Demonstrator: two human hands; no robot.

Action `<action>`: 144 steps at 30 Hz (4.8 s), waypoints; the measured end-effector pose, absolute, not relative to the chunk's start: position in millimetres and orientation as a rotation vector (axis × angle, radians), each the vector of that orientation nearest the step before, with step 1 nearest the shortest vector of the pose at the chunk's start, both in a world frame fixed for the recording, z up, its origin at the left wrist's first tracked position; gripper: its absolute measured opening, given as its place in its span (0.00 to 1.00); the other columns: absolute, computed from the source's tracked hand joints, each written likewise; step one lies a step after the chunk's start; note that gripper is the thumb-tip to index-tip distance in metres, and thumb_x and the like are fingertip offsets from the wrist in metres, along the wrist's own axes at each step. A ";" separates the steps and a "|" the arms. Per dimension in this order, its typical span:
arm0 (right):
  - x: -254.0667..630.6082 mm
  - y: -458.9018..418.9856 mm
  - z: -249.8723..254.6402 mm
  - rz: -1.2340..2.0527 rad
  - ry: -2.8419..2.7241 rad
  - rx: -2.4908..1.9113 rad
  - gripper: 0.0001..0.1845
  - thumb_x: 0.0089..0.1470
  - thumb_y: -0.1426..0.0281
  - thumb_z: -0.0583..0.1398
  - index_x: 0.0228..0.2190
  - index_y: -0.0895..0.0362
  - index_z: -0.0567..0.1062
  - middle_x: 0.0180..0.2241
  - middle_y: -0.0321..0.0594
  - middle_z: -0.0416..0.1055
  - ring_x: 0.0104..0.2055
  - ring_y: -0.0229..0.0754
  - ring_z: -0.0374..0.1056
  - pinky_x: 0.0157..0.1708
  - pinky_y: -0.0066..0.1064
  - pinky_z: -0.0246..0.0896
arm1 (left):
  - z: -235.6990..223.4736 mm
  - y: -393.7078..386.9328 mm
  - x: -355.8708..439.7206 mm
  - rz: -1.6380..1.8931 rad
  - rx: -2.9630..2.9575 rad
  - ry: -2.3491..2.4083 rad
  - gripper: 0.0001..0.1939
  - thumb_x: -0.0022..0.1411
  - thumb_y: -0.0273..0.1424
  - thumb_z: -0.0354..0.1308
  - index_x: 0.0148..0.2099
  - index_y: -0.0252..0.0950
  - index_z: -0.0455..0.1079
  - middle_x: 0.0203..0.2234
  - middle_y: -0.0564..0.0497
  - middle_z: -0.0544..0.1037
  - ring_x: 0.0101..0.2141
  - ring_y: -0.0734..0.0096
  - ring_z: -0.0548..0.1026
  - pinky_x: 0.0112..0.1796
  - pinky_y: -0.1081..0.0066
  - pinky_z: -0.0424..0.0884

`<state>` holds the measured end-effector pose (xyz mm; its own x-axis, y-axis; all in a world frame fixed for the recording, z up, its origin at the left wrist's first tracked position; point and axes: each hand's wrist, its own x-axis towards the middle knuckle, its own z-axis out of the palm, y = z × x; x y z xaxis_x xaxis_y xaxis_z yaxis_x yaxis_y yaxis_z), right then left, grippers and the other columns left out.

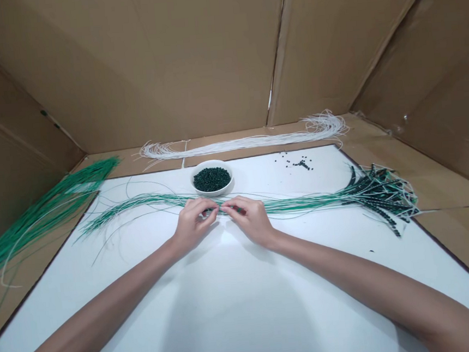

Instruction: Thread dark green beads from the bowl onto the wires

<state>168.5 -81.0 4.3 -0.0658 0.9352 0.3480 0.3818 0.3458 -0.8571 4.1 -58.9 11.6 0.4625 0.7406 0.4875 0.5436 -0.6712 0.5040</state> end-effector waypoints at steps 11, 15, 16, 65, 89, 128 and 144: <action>168.9 -80.8 8.4 0.588 -1.739 -1.206 0.08 0.50 0.67 0.55 0.26 0.57 0.73 0.27 0.40 0.71 0.27 0.38 0.65 0.26 0.28 0.60 | 10.3 -58.2 3.2 0.983 2.420 1.094 0.05 0.58 0.30 0.50 0.33 0.37 0.66 0.28 0.54 0.73 0.29 0.75 0.69 0.35 0.70 0.58; 173.6 -76.4 13.7 0.588 -1.684 -1.218 0.08 0.50 0.68 0.54 0.25 0.58 0.71 0.27 0.40 0.70 0.28 0.37 0.64 0.25 0.26 0.59 | 10.3 -58.0 2.8 1.058 2.371 1.109 0.05 0.58 0.30 0.50 0.35 0.36 0.66 0.29 0.52 0.72 0.32 0.72 0.68 0.37 0.71 0.61; 174.8 -75.3 14.9 0.597 -1.675 -1.220 0.08 0.50 0.68 0.54 0.25 0.58 0.71 0.27 0.40 0.69 0.28 0.36 0.64 0.24 0.25 0.59 | 10.3 -58.1 2.9 1.071 2.356 1.106 0.05 0.58 0.30 0.50 0.35 0.36 0.66 0.29 0.52 0.72 0.33 0.72 0.68 0.37 0.71 0.61; 213.7 -36.6 22.7 0.541 -1.510 -1.281 0.13 0.47 0.62 0.56 0.25 0.60 0.71 0.25 0.40 0.69 0.22 0.35 0.62 0.18 0.25 0.60 | 85.7 -26.9 -43.5 0.805 2.102 1.303 0.12 0.52 0.35 0.50 0.32 0.32 0.69 0.19 0.55 0.66 0.21 0.79 0.61 0.24 0.79 0.56; 203.6 -49.9 36.4 0.661 -1.568 -1.085 0.13 0.49 0.60 0.54 0.27 0.59 0.68 0.27 0.38 0.64 0.23 0.33 0.63 0.17 0.24 0.61 | 77.8 -35.3 -34.0 0.593 2.414 1.265 0.11 0.56 0.32 0.46 0.36 0.37 0.69 0.29 0.52 0.75 0.25 0.76 0.70 0.28 0.78 0.64; 202.8 -55.6 46.6 0.701 -1.578 -1.083 0.10 0.49 0.63 0.56 0.27 0.58 0.68 0.28 0.38 0.64 0.24 0.34 0.62 0.17 0.24 0.61 | 76.1 -56.0 -21.3 1.080 2.278 1.239 0.06 0.53 0.32 0.52 0.32 0.35 0.66 0.20 0.56 0.67 0.16 0.84 0.55 0.21 0.81 0.57; 201.9 -55.9 44.3 0.658 -1.653 -1.058 0.10 0.50 0.64 0.55 0.27 0.58 0.68 0.28 0.38 0.64 0.24 0.34 0.63 0.18 0.25 0.61 | 71.3 -53.5 -18.9 0.751 2.121 1.148 0.11 0.56 0.27 0.46 0.43 0.36 0.60 0.29 0.54 0.75 0.25 0.78 0.65 0.28 0.78 0.60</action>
